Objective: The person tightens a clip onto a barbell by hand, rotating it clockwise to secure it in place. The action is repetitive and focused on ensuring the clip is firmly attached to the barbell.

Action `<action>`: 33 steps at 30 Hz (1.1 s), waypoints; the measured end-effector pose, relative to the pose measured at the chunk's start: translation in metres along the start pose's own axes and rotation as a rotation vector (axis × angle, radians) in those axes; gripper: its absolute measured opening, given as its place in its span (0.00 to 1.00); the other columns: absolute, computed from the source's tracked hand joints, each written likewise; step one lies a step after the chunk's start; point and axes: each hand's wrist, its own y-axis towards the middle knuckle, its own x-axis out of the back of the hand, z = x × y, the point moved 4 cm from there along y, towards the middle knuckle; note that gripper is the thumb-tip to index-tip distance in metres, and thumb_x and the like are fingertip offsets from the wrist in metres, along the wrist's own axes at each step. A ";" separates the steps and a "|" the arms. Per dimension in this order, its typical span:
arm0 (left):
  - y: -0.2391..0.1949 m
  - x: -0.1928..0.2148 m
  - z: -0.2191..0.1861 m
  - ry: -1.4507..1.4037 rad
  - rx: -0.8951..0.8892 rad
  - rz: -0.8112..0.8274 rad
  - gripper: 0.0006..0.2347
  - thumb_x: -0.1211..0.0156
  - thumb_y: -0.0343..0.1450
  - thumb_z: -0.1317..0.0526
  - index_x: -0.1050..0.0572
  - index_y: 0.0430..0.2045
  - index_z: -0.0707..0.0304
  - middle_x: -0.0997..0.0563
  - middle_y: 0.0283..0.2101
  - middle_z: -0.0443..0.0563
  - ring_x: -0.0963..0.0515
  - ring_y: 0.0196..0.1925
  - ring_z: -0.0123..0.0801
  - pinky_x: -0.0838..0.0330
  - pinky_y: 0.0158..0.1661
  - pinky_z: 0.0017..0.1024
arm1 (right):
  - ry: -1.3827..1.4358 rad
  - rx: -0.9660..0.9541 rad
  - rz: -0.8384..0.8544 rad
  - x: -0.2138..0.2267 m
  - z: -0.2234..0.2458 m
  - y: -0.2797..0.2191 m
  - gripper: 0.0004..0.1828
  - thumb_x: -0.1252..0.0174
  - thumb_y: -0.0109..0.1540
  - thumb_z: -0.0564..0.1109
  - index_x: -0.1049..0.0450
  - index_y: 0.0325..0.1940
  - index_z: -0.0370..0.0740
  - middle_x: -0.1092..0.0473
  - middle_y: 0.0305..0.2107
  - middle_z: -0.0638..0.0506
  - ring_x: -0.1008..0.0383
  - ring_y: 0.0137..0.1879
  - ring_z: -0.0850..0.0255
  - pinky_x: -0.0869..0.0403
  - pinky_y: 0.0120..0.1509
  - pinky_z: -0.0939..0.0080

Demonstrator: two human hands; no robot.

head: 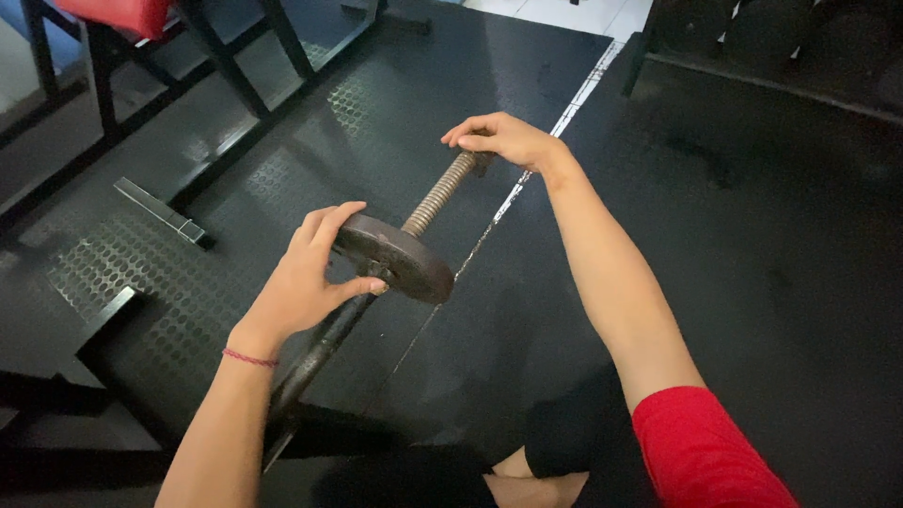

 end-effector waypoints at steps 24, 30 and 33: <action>0.001 0.000 0.002 -0.012 0.011 0.001 0.39 0.28 0.62 0.57 0.45 0.67 0.50 0.39 0.62 0.65 0.37 0.65 0.68 0.30 0.56 0.57 | -0.066 -0.003 -0.027 0.001 -0.001 0.008 0.10 0.42 0.67 0.55 0.23 0.45 0.50 0.27 0.38 0.59 0.33 0.46 0.69 0.35 0.53 0.67; -0.001 -0.001 0.000 0.021 0.007 0.002 0.39 0.28 0.62 0.56 0.45 0.67 0.50 0.38 0.61 0.64 0.36 0.65 0.67 0.31 0.57 0.59 | -0.124 -0.042 -0.091 0.000 -0.002 0.011 0.12 0.40 0.65 0.60 0.21 0.40 0.54 0.28 0.31 0.61 0.34 0.40 0.70 0.37 0.45 0.69; -0.001 0.000 0.000 0.031 0.000 0.006 0.39 0.28 0.62 0.56 0.45 0.67 0.49 0.38 0.61 0.64 0.36 0.65 0.66 0.32 0.59 0.57 | -0.153 -0.025 -0.070 -0.004 0.004 0.006 0.13 0.37 0.63 0.60 0.22 0.44 0.53 0.27 0.34 0.58 0.32 0.44 0.67 0.34 0.50 0.65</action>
